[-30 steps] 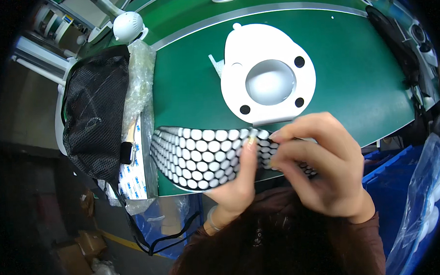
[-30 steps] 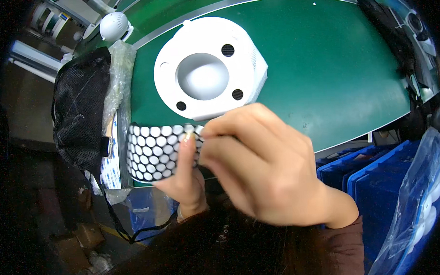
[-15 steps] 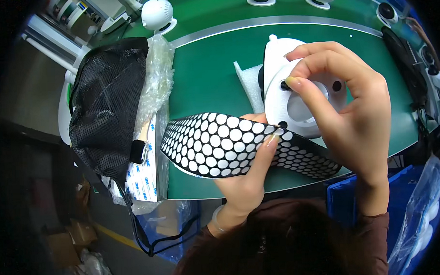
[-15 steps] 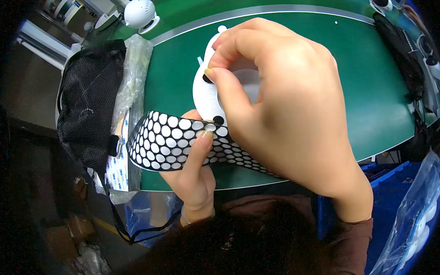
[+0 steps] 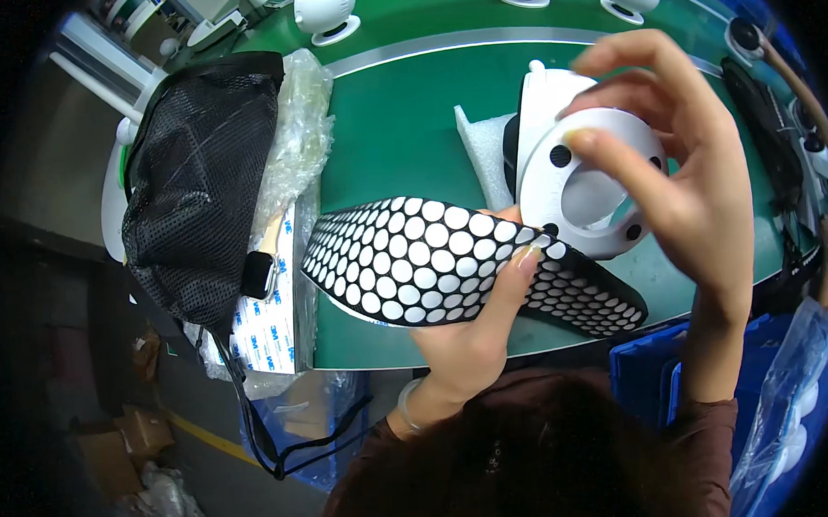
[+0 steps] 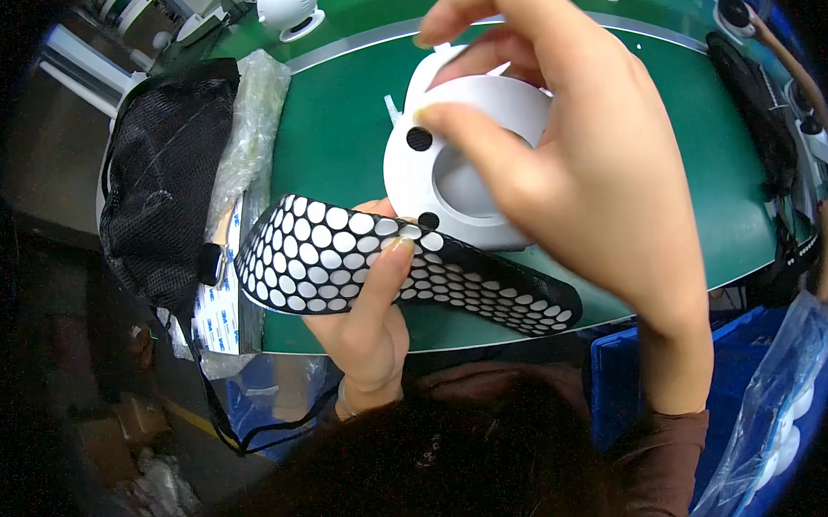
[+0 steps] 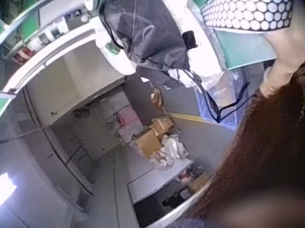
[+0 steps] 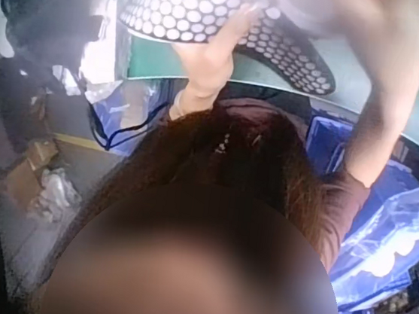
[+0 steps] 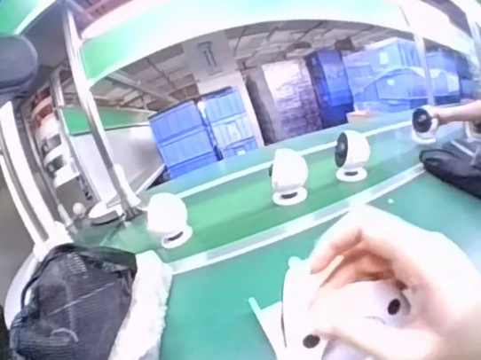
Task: Assembling security camera components by peeling rubber pads from an adhesive sheet and applying them to the camera base.
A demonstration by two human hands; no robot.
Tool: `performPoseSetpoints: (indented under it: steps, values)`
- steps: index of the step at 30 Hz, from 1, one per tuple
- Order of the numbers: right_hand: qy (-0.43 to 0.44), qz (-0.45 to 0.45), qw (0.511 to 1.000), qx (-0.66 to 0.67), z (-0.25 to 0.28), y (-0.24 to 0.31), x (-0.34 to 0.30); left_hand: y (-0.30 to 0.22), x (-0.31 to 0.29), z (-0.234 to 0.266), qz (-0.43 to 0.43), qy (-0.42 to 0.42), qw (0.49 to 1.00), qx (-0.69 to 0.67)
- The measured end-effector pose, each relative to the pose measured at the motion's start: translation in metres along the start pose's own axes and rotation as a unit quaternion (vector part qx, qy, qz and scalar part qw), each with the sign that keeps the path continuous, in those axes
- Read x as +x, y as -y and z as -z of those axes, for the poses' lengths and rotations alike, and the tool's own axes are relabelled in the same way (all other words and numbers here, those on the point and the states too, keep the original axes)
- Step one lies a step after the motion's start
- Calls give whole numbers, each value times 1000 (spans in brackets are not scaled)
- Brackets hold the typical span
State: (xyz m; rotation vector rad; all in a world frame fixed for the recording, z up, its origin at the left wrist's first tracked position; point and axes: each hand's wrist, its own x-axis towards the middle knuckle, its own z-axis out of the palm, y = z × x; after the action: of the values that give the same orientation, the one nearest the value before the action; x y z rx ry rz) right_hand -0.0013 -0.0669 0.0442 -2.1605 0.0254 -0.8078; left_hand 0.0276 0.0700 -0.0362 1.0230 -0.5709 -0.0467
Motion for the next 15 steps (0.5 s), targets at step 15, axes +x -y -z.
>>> performPoseSetpoints:
  steps: [15]
  values:
    - [129,-152,977,74,14,-55,159,-20,-9,53,13,39,985,165]
